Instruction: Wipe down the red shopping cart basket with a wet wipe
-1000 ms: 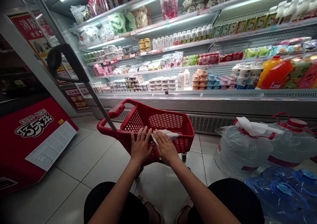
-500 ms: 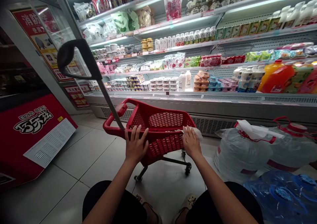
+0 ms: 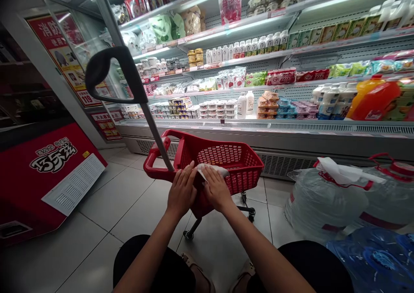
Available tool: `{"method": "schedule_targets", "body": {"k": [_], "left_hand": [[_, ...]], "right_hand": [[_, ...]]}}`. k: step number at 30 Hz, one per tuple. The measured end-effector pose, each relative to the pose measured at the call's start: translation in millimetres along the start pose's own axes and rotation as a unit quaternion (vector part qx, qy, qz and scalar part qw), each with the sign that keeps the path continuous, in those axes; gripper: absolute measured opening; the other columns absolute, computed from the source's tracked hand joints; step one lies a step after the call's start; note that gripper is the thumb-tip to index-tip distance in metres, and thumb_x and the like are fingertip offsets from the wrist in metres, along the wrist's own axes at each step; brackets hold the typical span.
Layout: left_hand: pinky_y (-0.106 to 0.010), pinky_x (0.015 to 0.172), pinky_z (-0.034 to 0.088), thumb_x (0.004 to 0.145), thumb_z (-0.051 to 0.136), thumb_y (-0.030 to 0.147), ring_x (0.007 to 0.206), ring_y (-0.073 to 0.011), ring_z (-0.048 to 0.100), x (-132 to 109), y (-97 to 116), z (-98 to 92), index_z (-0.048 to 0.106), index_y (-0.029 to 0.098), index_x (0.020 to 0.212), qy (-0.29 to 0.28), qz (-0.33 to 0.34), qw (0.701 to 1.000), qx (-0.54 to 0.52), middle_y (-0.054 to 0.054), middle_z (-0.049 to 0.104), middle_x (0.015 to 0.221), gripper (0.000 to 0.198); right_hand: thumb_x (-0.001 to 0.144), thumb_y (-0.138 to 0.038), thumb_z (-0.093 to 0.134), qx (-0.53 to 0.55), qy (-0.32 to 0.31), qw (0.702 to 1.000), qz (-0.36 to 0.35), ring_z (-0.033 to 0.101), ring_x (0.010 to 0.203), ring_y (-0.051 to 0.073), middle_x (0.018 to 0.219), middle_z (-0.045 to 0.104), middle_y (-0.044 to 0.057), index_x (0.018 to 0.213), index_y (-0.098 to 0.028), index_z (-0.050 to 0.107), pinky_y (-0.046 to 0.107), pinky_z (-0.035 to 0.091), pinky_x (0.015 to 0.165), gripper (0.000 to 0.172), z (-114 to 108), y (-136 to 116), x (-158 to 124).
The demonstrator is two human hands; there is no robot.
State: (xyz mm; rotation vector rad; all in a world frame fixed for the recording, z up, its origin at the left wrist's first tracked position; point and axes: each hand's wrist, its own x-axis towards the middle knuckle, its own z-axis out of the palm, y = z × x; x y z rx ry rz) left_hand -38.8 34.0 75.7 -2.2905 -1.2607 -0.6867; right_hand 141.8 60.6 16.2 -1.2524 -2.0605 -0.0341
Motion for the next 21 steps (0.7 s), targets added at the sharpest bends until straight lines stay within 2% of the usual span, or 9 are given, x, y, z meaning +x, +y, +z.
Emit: {"method": "schedule_targets", "body": {"k": [2,4,6,8,11,15,18,21], "left_hand": [[-0.045,0.132,0.02,0.092,0.047,0.009,0.156,-0.0236,0.032,-6.8,-14.2,-7.4,0.035,0.023,0.162,0.027,0.002,1.0,0.002,-0.007,0.038,0.167,0.072],[-0.053,0.133,0.016,0.092,0.051,0.01,0.155,-0.0283,0.032,-13.9,-28.4,-12.7,0.042,0.03,0.159,0.063,-0.019,0.998,0.018,-0.007,0.041,0.163,0.07],[-0.061,0.131,0.013,0.091,0.057,0.012,0.158,-0.0349,0.026,-19.2,-38.5,-15.7,0.045,0.038,0.156,0.092,-0.045,0.994,0.034,-0.005,0.035,0.166,0.07],[-0.065,0.129,0.012,0.09,0.061,0.013,0.16,-0.04,0.014,-21.2,-42.0,-16.3,0.044,0.041,0.156,0.097,-0.063,0.993,0.036,-0.004,0.022,0.171,0.074],[-0.061,0.13,0.015,0.091,0.059,0.014,0.161,-0.0377,0.012,-19.3,-36.0,-12.3,0.032,0.037,0.163,0.07,-0.063,0.995,0.029,-0.006,0.011,0.175,0.08],[-0.055,0.132,0.013,0.091,0.052,0.01,0.16,-0.0292,0.022,-14.8,-21.7,-0.9,0.018,0.024,0.167,0.038,-0.038,0.998,0.022,-0.013,0.022,0.173,0.084],[-0.054,0.129,0.025,0.094,0.049,0.009,0.161,-0.0297,0.016,-13.2,-17.7,3.7,0.011,0.015,0.166,0.072,-0.04,0.996,-0.025,-0.019,0.014,0.174,0.081],[-0.057,0.123,0.037,0.096,0.05,0.009,0.161,-0.0344,0.005,-14.0,-22.3,0.8,0.006,0.016,0.165,0.119,-0.006,0.99,-0.076,-0.02,-0.003,0.174,0.082]], "right_hand": [[0.107,-0.027,0.02,-0.03,-0.014,0.999,0.03,0.02,0.159,0.021,0.172,0.026,0.0,0.168,-0.027,0.015,0.049,0.019,0.13,0.061,-9.2,19.4,-7.8],[0.107,-0.029,0.019,-0.044,-0.017,0.997,0.066,0.021,0.159,0.022,0.171,0.027,0.0,0.168,-0.026,0.018,0.051,0.021,0.13,0.061,-13.0,34.8,-12.3],[0.107,-0.031,0.019,-0.034,-0.016,0.995,0.098,0.023,0.158,0.024,0.17,0.031,0.001,0.167,-0.026,0.023,0.053,0.023,0.129,0.06,-11.3,41.2,-12.1],[0.107,-0.033,0.02,-0.012,-0.012,0.992,0.121,0.025,0.158,0.025,0.169,0.034,0.003,0.165,-0.023,0.029,0.053,0.025,0.128,0.059,-6.6,38.6,-8.2],[0.107,-0.031,0.02,0.02,-0.006,0.992,0.123,0.024,0.158,0.025,0.169,0.034,0.004,0.164,-0.021,0.033,0.053,0.023,0.128,0.059,0.0,22.7,1.4],[0.106,-0.027,0.021,0.082,-0.028,0.994,0.067,0.024,0.158,0.022,0.169,0.033,0.003,0.164,-0.021,0.034,0.052,0.018,0.13,0.059,4.1,-15.0,20.6],[0.106,-0.024,0.022,0.139,-0.051,0.989,0.017,0.024,0.158,0.019,0.169,0.032,0.0,0.165,-0.026,0.031,0.051,0.017,0.13,0.06,4.0,-50.6,40.3],[0.106,-0.024,0.021,0.183,-0.077,0.98,-0.01,0.022,0.158,0.015,0.17,0.03,-0.001,0.165,-0.025,0.029,0.046,0.016,0.131,0.06,0.6,-78.2,56.9]]}}
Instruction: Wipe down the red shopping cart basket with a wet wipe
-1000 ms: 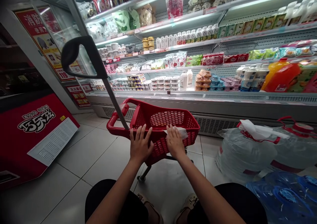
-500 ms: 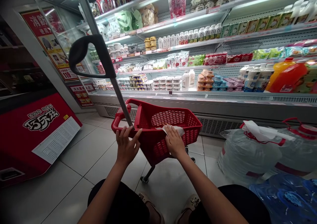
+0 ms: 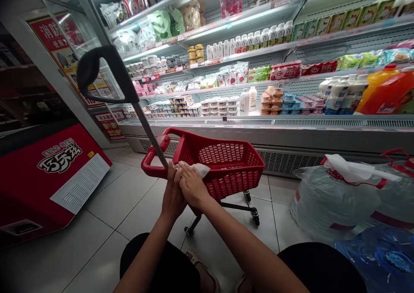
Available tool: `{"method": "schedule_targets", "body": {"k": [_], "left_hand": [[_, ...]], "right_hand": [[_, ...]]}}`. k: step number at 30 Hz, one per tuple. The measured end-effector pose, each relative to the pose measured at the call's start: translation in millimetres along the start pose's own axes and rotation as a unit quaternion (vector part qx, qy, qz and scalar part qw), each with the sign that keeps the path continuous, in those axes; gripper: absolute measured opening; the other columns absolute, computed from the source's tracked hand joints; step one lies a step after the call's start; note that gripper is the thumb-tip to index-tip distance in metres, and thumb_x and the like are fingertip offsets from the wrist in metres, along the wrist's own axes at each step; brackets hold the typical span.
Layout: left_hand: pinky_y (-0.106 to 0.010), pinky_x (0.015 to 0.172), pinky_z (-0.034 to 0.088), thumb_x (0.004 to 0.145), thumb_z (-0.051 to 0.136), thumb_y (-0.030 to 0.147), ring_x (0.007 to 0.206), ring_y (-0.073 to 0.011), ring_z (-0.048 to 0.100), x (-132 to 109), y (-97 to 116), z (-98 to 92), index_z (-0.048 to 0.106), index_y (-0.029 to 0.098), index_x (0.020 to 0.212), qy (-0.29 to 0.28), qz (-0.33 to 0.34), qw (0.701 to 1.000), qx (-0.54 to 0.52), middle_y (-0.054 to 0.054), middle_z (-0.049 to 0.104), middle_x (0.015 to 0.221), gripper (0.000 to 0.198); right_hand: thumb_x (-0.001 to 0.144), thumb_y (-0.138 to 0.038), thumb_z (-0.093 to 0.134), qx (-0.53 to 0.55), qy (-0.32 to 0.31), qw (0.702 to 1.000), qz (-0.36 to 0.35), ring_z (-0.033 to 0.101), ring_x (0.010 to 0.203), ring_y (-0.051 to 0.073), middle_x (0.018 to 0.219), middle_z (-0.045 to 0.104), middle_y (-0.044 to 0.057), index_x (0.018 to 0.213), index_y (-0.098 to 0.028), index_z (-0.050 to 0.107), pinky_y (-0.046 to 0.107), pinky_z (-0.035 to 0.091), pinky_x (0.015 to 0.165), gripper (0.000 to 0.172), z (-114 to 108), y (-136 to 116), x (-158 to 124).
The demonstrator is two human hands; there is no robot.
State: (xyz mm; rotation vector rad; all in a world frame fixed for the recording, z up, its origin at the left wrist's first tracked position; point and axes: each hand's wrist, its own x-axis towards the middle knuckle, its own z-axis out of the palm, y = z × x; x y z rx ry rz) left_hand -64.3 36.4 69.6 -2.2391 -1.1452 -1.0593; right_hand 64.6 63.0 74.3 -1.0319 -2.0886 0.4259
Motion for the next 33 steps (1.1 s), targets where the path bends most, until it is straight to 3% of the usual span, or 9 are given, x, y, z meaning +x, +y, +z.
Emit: {"method": "schedule_targets", "body": {"k": [4,9,12,17,22,25,28,33], "left_hand": [[-0.057,0.119,0.043,0.096,0.054,0.013,0.161,-0.0363,0.014,-1.1,-13.0,-10.1,0.007,0.017,0.165,-0.005,-0.013,0.999,-0.033,-0.021,-0.009,0.174,0.083],[-0.055,0.13,0.024,0.09,0.053,0.008,0.159,-0.0295,0.025,-2.0,-27.8,-16.0,0.016,0.021,0.166,-0.066,-0.045,0.995,0.068,-0.012,0.028,0.171,0.086],[-0.05,0.131,0.023,0.086,0.053,0.007,0.157,-0.0279,0.03,-0.6,-28.4,-16.7,0.025,0.02,0.165,-0.085,-0.041,0.991,0.097,-0.009,0.036,0.168,0.085],[-0.05,0.13,0.026,0.081,0.059,0.009,0.156,-0.0309,0.03,3.8,-15.4,-15.1,0.024,0.022,0.166,-0.084,-0.05,0.993,0.072,-0.008,0.031,0.17,0.093],[-0.054,0.128,0.029,0.09,0.054,0.012,0.159,-0.0317,0.024,3.7,-5.0,-7.0,0.005,0.017,0.168,-0.056,-0.028,0.996,0.057,-0.015,0.02,0.173,0.092],[-0.054,0.127,0.031,0.096,0.051,0.014,0.16,-0.0319,0.019,2.2,-4.9,-4.2,0.0,0.012,0.167,-0.047,-0.01,0.996,0.069,-0.02,0.013,0.174,0.088],[-0.055,0.127,0.031,0.093,0.055,0.013,0.16,-0.0338,0.019,1.0,-5.9,-5.4,0.009,0.017,0.168,-0.057,-0.013,0.994,0.092,-0.016,0.008,0.175,0.087],[-0.055,0.129,0.026,0.083,0.062,0.009,0.158,-0.0372,0.024,0.4,-1.8,-6.8,0.033,0.026,0.163,-0.088,-0.021,0.989,0.118,-0.009,0.012,0.175,0.087]], "right_hand": [[0.102,-0.019,0.026,-0.037,-0.019,0.999,-0.026,0.021,0.158,0.014,0.171,0.028,0.0,0.165,-0.022,0.029,0.044,0.01,0.132,0.063,-1.6,-5.3,2.2],[0.098,-0.016,0.03,-0.125,0.012,0.992,-0.016,0.025,0.157,0.016,0.171,0.028,0.001,0.165,-0.021,0.027,0.045,0.018,0.131,0.068,-9.8,31.4,-28.6],[0.099,-0.018,0.029,-0.161,0.035,0.986,0.009,0.028,0.157,0.017,0.169,0.032,0.002,0.165,-0.02,0.03,0.045,0.019,0.131,0.066,-19.9,56.0,-50.6],[0.101,-0.019,0.026,-0.16,0.05,0.984,0.06,0.034,0.154,0.019,0.165,0.042,0.003,0.161,-0.02,0.039,0.048,0.022,0.129,0.062,-21.0,58.6,-49.0],[0.099,-0.018,0.03,-0.095,0.033,0.995,-0.019,0.028,0.156,0.017,0.168,0.035,0.004,0.164,-0.019,0.032,0.045,0.023,0.13,0.065,8.0,17.6,-7.2],[0.1,-0.019,0.03,-0.073,0.036,0.996,-0.038,0.029,0.156,0.019,0.167,0.037,0.007,0.165,-0.017,0.027,0.047,0.024,0.129,0.065,16.4,6.4,2.3],[0.099,-0.018,0.032,-0.101,0.044,0.993,-0.048,0.03,0.155,0.02,0.168,0.036,0.006,0.166,-0.019,0.023,0.047,0.025,0.129,0.068,8.7,19.0,-11.3],[0.098,-0.017,0.033,-0.193,0.073,0.978,-0.013,0.034,0.153,0.022,0.168,0.037,0.004,0.168,-0.02,0.019,0.048,0.024,0.129,0.072,-23.6,71.7,-62.9]]}}
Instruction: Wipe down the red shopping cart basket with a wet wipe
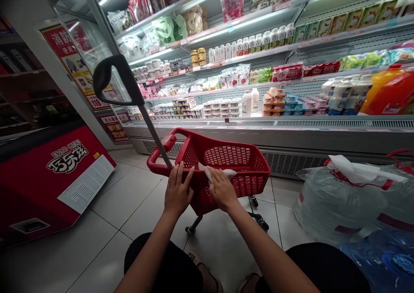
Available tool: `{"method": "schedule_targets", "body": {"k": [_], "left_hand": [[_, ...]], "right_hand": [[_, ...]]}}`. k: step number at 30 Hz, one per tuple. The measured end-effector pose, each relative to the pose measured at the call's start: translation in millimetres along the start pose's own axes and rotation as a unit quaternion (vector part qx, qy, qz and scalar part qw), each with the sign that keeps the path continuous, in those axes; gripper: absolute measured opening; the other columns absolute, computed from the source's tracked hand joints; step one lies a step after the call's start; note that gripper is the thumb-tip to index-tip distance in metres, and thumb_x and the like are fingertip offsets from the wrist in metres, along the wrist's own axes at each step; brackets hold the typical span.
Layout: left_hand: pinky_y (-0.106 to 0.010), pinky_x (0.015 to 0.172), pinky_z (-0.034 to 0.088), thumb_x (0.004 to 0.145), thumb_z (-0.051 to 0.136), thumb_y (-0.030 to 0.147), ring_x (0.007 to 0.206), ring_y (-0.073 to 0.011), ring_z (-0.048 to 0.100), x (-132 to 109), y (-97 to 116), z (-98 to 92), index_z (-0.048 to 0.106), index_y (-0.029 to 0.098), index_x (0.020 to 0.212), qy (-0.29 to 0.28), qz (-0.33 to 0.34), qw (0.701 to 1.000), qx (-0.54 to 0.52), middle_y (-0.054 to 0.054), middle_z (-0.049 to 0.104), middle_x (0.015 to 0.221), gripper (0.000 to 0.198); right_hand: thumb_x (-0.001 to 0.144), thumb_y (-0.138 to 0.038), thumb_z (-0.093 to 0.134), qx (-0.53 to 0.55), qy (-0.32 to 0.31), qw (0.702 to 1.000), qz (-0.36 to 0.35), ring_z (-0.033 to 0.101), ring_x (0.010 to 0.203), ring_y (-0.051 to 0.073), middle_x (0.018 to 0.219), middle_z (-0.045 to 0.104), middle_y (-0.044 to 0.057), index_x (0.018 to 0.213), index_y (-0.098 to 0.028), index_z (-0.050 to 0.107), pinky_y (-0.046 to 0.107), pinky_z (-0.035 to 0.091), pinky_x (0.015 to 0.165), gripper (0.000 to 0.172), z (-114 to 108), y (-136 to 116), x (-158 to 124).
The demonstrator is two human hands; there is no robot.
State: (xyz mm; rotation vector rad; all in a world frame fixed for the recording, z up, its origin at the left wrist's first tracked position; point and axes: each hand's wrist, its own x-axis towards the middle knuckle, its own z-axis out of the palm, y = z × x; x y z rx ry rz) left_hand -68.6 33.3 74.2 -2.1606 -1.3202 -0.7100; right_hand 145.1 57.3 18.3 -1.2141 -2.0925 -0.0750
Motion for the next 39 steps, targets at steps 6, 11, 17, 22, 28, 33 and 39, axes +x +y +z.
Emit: {"method": "schedule_targets", "body": {"k": [6,11,17,22,28,33,39], "left_hand": [[-0.059,0.127,0.027,0.079,0.067,0.009,0.157,-0.0409,0.026,4.3,14.3,4.9,0.047,0.023,0.156,0.004,-0.022,1.0,0.003,-0.013,0.017,0.174,0.081],[-0.059,0.127,0.028,0.081,0.067,0.015,0.156,-0.041,0.027,6.6,20.5,10.7,0.043,0.019,0.158,0.013,-0.029,0.999,0.002,-0.017,0.019,0.173,0.081],[-0.058,0.127,0.027,0.081,0.063,0.009,0.157,-0.0398,0.027,3.8,6.0,6.0,0.037,0.02,0.161,0.005,-0.005,1.0,0.008,-0.015,0.017,0.174,0.085],[-0.059,0.128,0.026,0.079,0.061,0.004,0.157,-0.0392,0.025,1.5,-4.6,2.4,0.038,0.022,0.161,-0.005,0.005,1.0,0.009,-0.013,0.013,0.175,0.087],[-0.061,0.127,0.027,0.078,0.064,0.005,0.158,-0.0407,0.024,4.9,8.2,5.8,0.043,0.023,0.157,0.009,-0.004,1.0,-0.006,-0.012,0.01,0.175,0.084],[-0.062,0.126,0.027,0.074,0.067,0.006,0.157,-0.0425,0.023,7.6,18.1,8.5,0.046,0.022,0.155,0.014,-0.021,0.999,-0.022,-0.012,0.008,0.176,0.085],[-0.059,0.127,0.028,0.079,0.065,0.008,0.157,-0.0395,0.026,3.3,8.4,9.2,0.045,0.023,0.156,0.019,-0.008,1.0,-0.018,-0.011,0.012,0.175,0.082]], "right_hand": [[0.1,-0.019,0.029,-0.058,0.016,0.994,0.096,0.03,0.155,0.024,0.166,0.04,0.002,0.166,-0.021,0.024,0.052,0.02,0.13,0.067,-4.1,30.6,-24.0],[0.098,-0.017,0.031,-0.035,-0.011,0.997,0.062,0.014,0.16,0.024,0.172,0.025,-0.001,0.167,-0.023,0.017,0.052,0.015,0.13,0.071,12.2,-26.5,9.2],[0.097,-0.017,0.035,-0.023,-0.018,1.0,0.006,0.022,0.158,0.021,0.172,0.023,0.0,0.168,-0.024,0.012,0.047,0.018,0.131,0.074,6.7,-21.3,5.7],[0.099,-0.019,0.032,-0.102,-0.008,0.994,0.044,0.029,0.156,0.022,0.171,0.028,0.0,0.168,-0.027,0.011,0.048,0.022,0.13,0.072,-18.9,59.1,-45.3],[0.103,-0.023,0.024,-0.16,0.01,0.972,0.172,0.033,0.154,0.023,0.168,0.037,0.001,0.167,-0.024,0.019,0.05,0.025,0.128,0.065,-36.8,108.5,-71.9],[0.1,-0.021,0.026,-0.095,-0.009,0.987,0.13,0.025,0.157,0.026,0.169,0.035,0.005,0.166,-0.018,0.024,0.054,0.025,0.127,0.066,-8.5,40.2,-28.7],[0.096,-0.017,0.034,0.0,-0.001,1.0,-0.004,0.014,0.16,0.023,0.173,0.02,0.0,0.168,-0.021,0.012,0.049,0.02,0.13,0.076,11.0,-38.9,3.2]]}}
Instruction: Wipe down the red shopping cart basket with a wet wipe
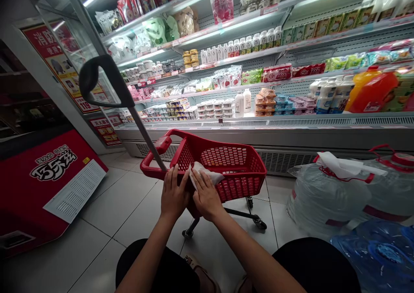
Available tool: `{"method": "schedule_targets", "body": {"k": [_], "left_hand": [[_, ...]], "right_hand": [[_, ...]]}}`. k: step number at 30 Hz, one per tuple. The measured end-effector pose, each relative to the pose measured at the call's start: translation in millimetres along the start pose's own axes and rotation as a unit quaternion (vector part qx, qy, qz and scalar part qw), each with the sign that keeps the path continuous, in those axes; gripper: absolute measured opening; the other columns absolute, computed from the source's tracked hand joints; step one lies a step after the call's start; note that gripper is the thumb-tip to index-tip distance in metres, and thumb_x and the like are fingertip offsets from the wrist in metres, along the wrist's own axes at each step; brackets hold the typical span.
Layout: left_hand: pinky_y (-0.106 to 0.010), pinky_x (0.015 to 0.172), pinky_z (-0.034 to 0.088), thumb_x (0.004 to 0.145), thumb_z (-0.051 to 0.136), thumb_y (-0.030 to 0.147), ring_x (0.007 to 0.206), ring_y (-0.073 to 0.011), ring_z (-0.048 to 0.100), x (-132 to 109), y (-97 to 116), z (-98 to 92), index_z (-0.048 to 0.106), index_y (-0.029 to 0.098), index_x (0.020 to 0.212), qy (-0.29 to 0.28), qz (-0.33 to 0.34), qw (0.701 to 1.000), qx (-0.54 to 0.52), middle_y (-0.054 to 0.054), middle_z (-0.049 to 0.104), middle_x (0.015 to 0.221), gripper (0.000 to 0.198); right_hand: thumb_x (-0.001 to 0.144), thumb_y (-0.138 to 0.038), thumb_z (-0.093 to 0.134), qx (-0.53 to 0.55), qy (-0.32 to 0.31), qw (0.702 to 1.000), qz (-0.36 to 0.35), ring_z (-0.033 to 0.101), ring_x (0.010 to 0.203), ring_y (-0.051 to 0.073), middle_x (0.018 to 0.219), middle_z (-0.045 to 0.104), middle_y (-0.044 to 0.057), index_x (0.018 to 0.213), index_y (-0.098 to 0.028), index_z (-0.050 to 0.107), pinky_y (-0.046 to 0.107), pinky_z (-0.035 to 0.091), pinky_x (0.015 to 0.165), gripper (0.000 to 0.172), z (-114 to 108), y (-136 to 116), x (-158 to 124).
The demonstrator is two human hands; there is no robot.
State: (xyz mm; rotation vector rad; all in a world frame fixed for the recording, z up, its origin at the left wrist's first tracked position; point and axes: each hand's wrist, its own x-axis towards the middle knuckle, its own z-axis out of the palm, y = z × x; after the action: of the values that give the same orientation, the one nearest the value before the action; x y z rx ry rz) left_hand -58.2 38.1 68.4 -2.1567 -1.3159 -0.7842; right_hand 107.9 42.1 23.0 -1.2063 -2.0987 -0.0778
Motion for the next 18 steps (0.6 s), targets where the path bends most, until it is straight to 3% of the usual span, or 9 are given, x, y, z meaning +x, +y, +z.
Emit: {"method": "schedule_targets", "body": {"k": [2,4,8,11,14,18], "left_hand": [[-0.058,0.128,0.028,0.079,0.063,0.006,0.157,-0.039,0.025,-2.4,-6.5,-1.9,0.044,0.025,0.157,-0.003,0.005,1.0,0.006,-0.01,0.011,0.175,0.083],[-0.058,0.128,0.027,0.079,0.061,0.004,0.158,-0.0384,0.025,-4.6,-12.4,-3.8,0.041,0.027,0.159,-0.008,0.008,1.0,0.008,-0.008,0.012,0.175,0.086],[-0.058,0.128,0.027,0.08,0.06,0.002,0.158,-0.0374,0.026,-6.5,-16.0,-4.6,0.037,0.03,0.162,-0.01,0.012,1.0,0.002,-0.006,0.013,0.175,0.09],[-0.059,0.128,0.028,0.079,0.062,0.003,0.157,-0.0384,0.026,-5.1,-10.1,-3.2,0.039,0.029,0.16,-0.002,0.008,1.0,-0.006,-0.007,0.013,0.175,0.088],[-0.06,0.128,0.027,0.078,0.063,0.004,0.157,-0.0399,0.025,-1.9,-1.0,-1.8,0.042,0.026,0.158,0.001,0.002,1.0,-0.021,-0.008,0.01,0.176,0.086],[-0.061,0.128,0.027,0.076,0.063,0.003,0.158,-0.0408,0.023,1.6,6.6,-0.4,0.041,0.027,0.159,0.001,0.005,1.0,-0.029,-0.008,0.009,0.176,0.089]], "right_hand": [[0.097,-0.018,0.035,-0.015,-0.005,1.0,-0.011,0.021,0.159,0.022,0.172,0.024,0.0,0.168,-0.023,0.014,0.049,0.019,0.13,0.075,-5.5,12.8,-9.4],[0.099,-0.02,0.035,-0.044,-0.011,0.999,-0.002,0.029,0.156,0.023,0.171,0.03,0.001,0.168,-0.025,0.019,0.049,0.021,0.13,0.071,-15.0,41.6,-26.3],[0.104,-0.025,0.031,-0.11,-0.008,0.992,0.062,0.043,0.146,0.023,0.159,0.05,0.003,0.166,-0.026,0.027,0.047,0.024,0.128,0.063,-38.7,109.5,-66.1],[0.107,-0.036,0.03,-0.146,0.014,0.982,0.115,0.043,0.145,0.027,0.159,0.05,0.004,0.166,-0.027,0.025,0.05,0.027,0.126,0.06,-49.1,138.3,-84.6],[0.108,-0.038,0.028,-0.162,0.048,0.973,0.158,0.041,0.146,0.031,0.162,0.046,0.005,0.168,-0.025,0.02,0.056,0.025,0.126,0.062,-44.3,133.7,-81.7],[0.108,-0.03,0.024,-0.13,0.047,0.982,0.127,0.034,0.152,0.03,0.167,0.038,0.003,0.168,-0.027,0.015,0.059,0.018,0.127,0.061,-22.5,86.3,-50.2]]}}
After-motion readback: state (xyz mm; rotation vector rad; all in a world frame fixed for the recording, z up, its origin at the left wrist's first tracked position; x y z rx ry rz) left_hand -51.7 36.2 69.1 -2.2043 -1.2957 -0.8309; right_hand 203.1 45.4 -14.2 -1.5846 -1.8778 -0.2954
